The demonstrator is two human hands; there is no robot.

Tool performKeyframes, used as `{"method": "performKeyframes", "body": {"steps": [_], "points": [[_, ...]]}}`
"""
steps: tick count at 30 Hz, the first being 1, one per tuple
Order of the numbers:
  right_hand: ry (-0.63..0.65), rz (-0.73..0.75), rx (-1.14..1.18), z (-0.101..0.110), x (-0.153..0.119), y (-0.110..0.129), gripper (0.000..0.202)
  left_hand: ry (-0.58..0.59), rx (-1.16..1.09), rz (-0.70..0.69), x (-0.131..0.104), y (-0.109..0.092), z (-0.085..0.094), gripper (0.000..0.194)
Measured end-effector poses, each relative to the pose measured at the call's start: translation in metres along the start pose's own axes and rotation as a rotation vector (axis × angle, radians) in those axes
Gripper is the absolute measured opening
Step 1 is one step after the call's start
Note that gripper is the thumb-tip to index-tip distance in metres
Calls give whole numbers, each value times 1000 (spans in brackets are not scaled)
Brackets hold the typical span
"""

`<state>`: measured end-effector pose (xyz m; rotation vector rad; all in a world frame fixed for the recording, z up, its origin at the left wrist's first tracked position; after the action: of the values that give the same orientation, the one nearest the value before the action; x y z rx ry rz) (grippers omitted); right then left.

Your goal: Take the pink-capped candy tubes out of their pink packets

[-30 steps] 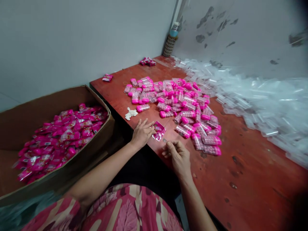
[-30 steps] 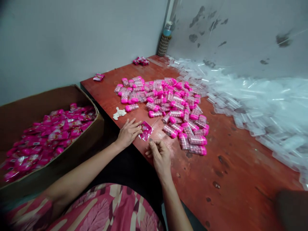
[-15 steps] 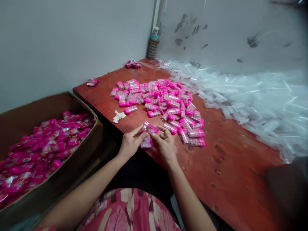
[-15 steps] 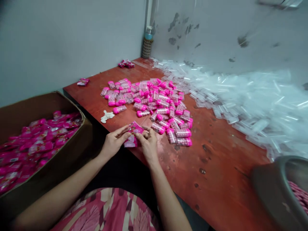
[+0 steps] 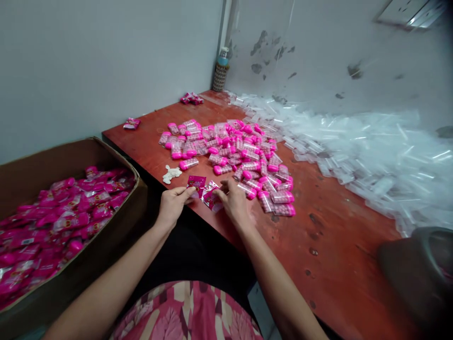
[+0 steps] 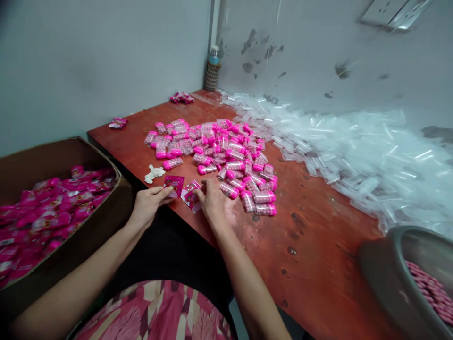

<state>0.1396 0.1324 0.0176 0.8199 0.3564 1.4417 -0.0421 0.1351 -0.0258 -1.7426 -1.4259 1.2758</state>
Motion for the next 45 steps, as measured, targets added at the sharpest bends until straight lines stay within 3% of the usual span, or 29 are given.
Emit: {"method": "performKeyframes", "body": {"steps": [4,8,11,15,18,21,24,27,30,34,36,40,45], "points": [[6,203,-500,14,11,4,31,52,-26,42,-4,3,-6,23],[72,179,-795,31,16,-16,33,89,-102,186,-14,21,-16,19],[243,265,-731,30,4,-26,27,111,-170,276,-20,31,-23,17],[344,437,-377,43,-35,-24,33,80,-259,337,-24,39,-21,15],[157,217,-296,72,-46,-42,28,56,-327,356,-26,47,-22,15],[-16,-84,-467,86,-49,-58,41,52,-396,368,-29,53,-30,12],[31,-109,-715,70,-40,-50,49,12,-446,382,-31,57,-34,9],[100,-103,-843,57,-31,-48,30,-45,-471,409,-33,62,-32,6],[110,-155,-655,55,-38,-50,24,-102,-501,407,-33,65,-27,3],[210,-302,158,35,-77,-39,28,-100,-580,388,-32,68,-30,4],[270,-365,411,19,-100,-24,29,-94,-621,391,-33,69,-34,5],[327,-368,507,-7,-121,-2,28,-110,-638,433,-36,73,-41,7],[288,-403,454,-19,-116,-2,30,1,-673,426,-41,69,-56,10]]}}
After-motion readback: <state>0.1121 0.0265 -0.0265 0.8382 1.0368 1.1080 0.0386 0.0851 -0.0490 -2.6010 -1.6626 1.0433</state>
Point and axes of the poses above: each hand's wrist, its own x-axis towards the middle knuckle, its own z-axis out of the back of the hand, y = z × x, the point moved 9 cm from there along x, towards the middle knuckle, and after that the axes turned 8 degrees about -x, right-handed, at the moved point
